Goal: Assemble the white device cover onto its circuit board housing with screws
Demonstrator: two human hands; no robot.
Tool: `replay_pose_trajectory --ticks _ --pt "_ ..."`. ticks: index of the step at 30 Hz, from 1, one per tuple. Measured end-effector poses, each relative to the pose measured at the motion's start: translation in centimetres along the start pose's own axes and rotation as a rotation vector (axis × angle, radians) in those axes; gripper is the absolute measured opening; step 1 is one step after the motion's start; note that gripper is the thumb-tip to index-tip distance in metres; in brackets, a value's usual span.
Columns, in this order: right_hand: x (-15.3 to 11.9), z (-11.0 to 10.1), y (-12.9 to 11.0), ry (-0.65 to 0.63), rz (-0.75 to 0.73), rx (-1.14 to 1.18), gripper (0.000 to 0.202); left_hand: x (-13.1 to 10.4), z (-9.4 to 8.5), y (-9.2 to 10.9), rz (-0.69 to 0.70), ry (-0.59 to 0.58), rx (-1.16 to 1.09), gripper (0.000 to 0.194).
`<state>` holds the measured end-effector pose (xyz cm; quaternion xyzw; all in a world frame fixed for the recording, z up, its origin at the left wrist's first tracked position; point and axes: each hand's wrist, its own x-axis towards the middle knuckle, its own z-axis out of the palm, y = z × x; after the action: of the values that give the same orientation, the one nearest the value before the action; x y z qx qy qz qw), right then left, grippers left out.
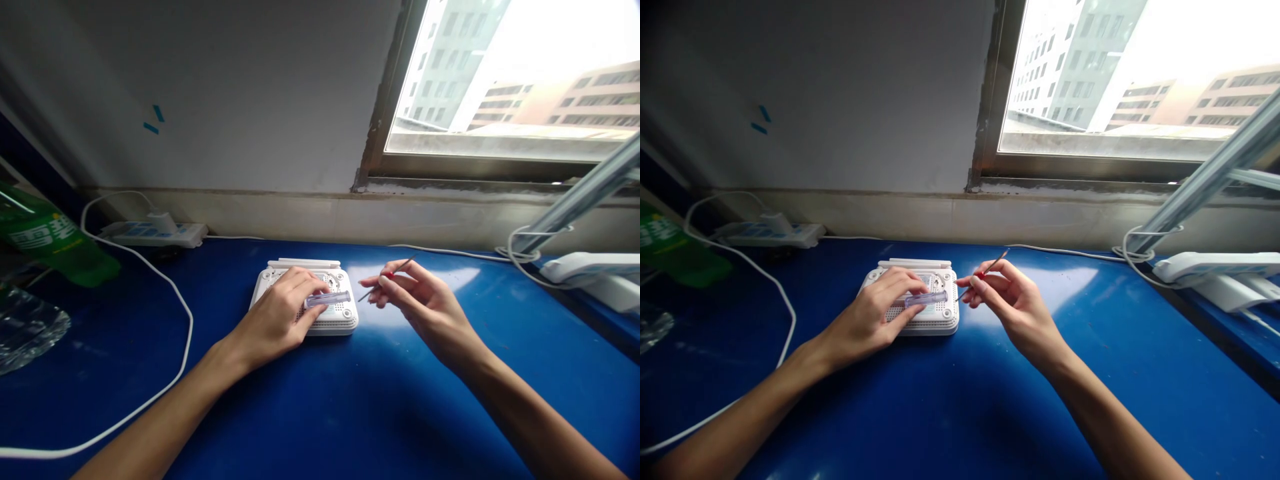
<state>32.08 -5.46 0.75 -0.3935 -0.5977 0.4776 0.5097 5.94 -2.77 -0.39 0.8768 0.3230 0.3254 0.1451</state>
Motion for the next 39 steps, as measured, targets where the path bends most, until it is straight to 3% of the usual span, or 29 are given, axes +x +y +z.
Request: replay_pose_trajectory --ticks 6,16,21,26,35,39 --pt "-0.2 0.0 0.2 0.042 0.032 0.130 0.022 -0.1 0.1 -0.2 0.017 0.031 -0.011 0.020" --pt "-0.4 1.1 1.0 -0.049 0.063 0.090 0.016 0.0 0.5 0.6 0.134 0.155 -0.061 0.027" --pt "-0.6 1.3 0.8 -0.067 0.092 0.100 0.017 -0.3 0.9 0.6 0.020 0.160 -0.247 0.036" --pt "-0.6 1.1 0.8 -0.077 0.101 0.135 0.019 -0.3 0.8 0.9 -0.037 0.125 -0.415 0.027" --pt "-0.7 0.9 0.9 0.008 0.064 0.030 0.016 -0.1 0.6 1.2 -0.107 0.104 -0.455 0.018" --pt "-0.6 0.7 1.1 -0.014 0.008 -0.014 0.020 0.0 0.3 1.4 -0.179 0.137 -0.491 0.023"
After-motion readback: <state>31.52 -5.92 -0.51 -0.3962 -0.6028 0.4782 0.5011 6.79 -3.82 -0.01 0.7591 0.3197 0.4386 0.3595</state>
